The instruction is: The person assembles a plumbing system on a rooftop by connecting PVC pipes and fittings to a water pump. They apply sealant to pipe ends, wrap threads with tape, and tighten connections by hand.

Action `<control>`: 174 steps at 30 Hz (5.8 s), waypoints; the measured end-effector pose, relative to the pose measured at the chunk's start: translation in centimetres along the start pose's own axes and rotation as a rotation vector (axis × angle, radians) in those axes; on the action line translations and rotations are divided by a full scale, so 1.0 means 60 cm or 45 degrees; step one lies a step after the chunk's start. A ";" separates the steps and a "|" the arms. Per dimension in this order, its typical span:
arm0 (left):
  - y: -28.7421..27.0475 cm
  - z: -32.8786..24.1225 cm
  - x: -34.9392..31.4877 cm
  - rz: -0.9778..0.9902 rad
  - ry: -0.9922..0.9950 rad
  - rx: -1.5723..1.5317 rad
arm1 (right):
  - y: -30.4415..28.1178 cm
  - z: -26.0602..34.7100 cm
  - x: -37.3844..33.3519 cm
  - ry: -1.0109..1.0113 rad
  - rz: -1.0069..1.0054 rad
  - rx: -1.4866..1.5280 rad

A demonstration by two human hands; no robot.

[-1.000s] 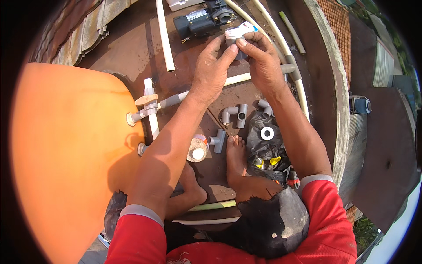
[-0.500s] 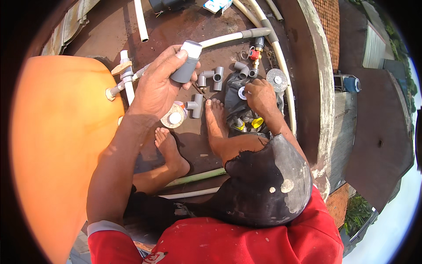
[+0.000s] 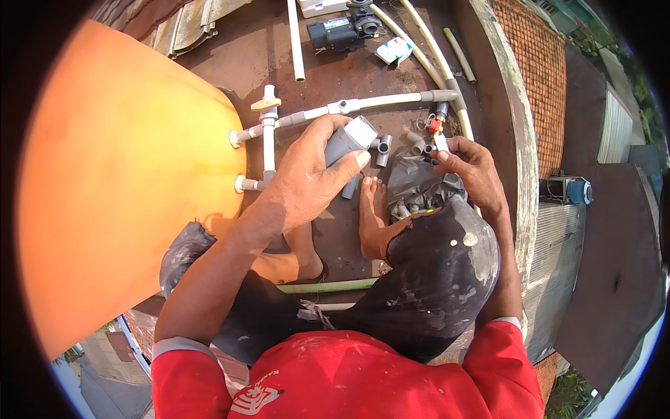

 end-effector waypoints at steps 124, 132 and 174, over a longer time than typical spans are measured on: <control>-0.022 -0.107 -0.120 0.033 0.318 -0.160 | 0.205 0.335 -0.168 -0.805 0.488 0.284; -0.019 -0.112 -0.126 -0.043 0.696 0.187 | 0.208 0.333 -0.160 -0.741 0.168 0.311; -0.044 -0.142 -0.145 -0.078 0.593 -0.086 | 0.210 0.355 -0.156 -0.438 -0.058 -0.076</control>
Point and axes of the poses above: each hand's wrist, its own x-axis towards the middle knuckle, its own y-axis out of the palm, z = x × y, the point moved 4 cm from there along x, towards the middle knuckle, and after that the axes turned 8 degrees about x, right-handed, at the moved point
